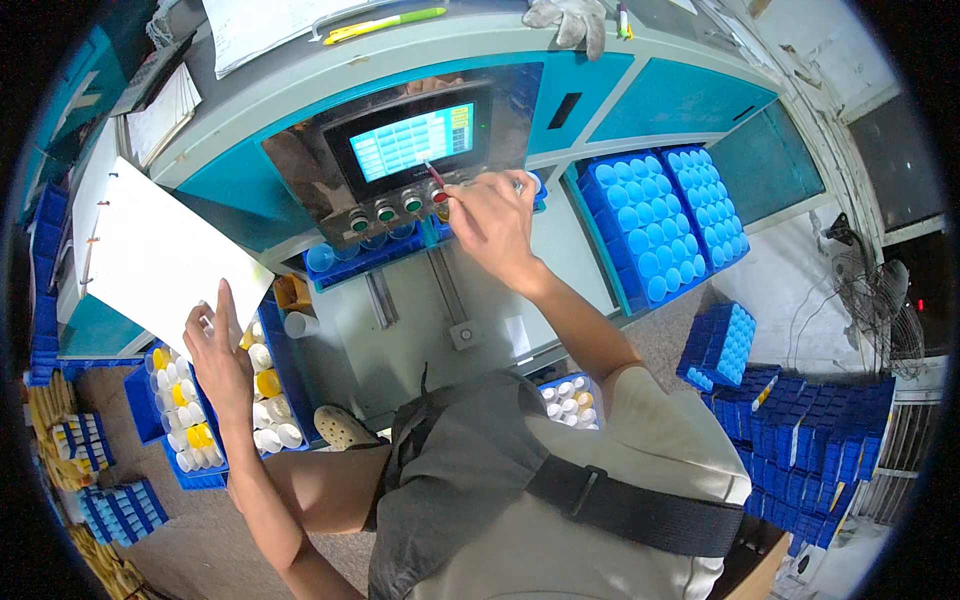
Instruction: The person operates a machine's touchscreen using a pen, then writes on a clipboard. They then pick up small white containers with yellow lids from blue trays and place them into a larger blue crate.
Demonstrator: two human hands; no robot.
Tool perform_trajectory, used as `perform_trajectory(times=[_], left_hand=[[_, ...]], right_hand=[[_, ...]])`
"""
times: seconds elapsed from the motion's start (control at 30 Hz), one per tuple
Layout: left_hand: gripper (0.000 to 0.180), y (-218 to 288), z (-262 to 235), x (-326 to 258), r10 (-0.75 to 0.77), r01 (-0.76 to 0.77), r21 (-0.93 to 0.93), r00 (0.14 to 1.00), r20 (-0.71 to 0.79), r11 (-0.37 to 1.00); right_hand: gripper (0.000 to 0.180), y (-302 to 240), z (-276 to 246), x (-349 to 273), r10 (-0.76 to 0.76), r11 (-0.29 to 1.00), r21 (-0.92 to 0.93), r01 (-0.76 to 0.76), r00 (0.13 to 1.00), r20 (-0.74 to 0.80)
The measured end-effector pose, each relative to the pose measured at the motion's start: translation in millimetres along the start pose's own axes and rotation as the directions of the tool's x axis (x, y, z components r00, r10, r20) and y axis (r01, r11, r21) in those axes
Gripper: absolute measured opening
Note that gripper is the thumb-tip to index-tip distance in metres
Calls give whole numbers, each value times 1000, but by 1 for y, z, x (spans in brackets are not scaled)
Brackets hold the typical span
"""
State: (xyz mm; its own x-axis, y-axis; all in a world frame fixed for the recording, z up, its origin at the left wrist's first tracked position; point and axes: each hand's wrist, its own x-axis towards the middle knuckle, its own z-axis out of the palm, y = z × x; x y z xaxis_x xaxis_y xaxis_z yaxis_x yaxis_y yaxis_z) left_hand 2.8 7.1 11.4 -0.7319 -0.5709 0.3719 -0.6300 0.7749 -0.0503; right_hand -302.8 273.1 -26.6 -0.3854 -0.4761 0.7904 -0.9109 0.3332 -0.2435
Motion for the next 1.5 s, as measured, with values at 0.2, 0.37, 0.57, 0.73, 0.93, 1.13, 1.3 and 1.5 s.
perform_trajectory(times=[0.2,0.37,0.57,0.73,0.93,1.13,1.3,1.5], left_hand=[[96,1,-1,2,1,-1,11,1000,20,1000],[99,0,-1,1,2,-1,-3,1000,21,1000],[99,0,1,1,-3,2,17,1000,16,1000],[99,-1,0,1,8,-9,19,1000,19,1000],[100,0,-1,0,0,0,16,999,32,1000],[102,-1,0,1,0,-1,19,999,33,1000],[103,-1,0,1,2,-2,1,1000,23,1000],[107,0,0,1,-29,31,-28,998,56,999]], right_hand=[[22,-8,7,2,-65,995,79,62,997,38],[23,-8,5,6,-49,995,91,48,999,12],[21,-4,-2,12,-31,1000,2,32,999,-34],[21,-4,-2,10,-23,1000,12,23,1000,-20],[20,-2,0,7,-16,1000,12,16,1000,-7],[18,3,-6,3,-5,999,-35,3,999,-41],[16,10,-9,-4,44,995,-92,-48,998,-43],[18,8,-5,-6,-10,1000,-3,10,999,36]])
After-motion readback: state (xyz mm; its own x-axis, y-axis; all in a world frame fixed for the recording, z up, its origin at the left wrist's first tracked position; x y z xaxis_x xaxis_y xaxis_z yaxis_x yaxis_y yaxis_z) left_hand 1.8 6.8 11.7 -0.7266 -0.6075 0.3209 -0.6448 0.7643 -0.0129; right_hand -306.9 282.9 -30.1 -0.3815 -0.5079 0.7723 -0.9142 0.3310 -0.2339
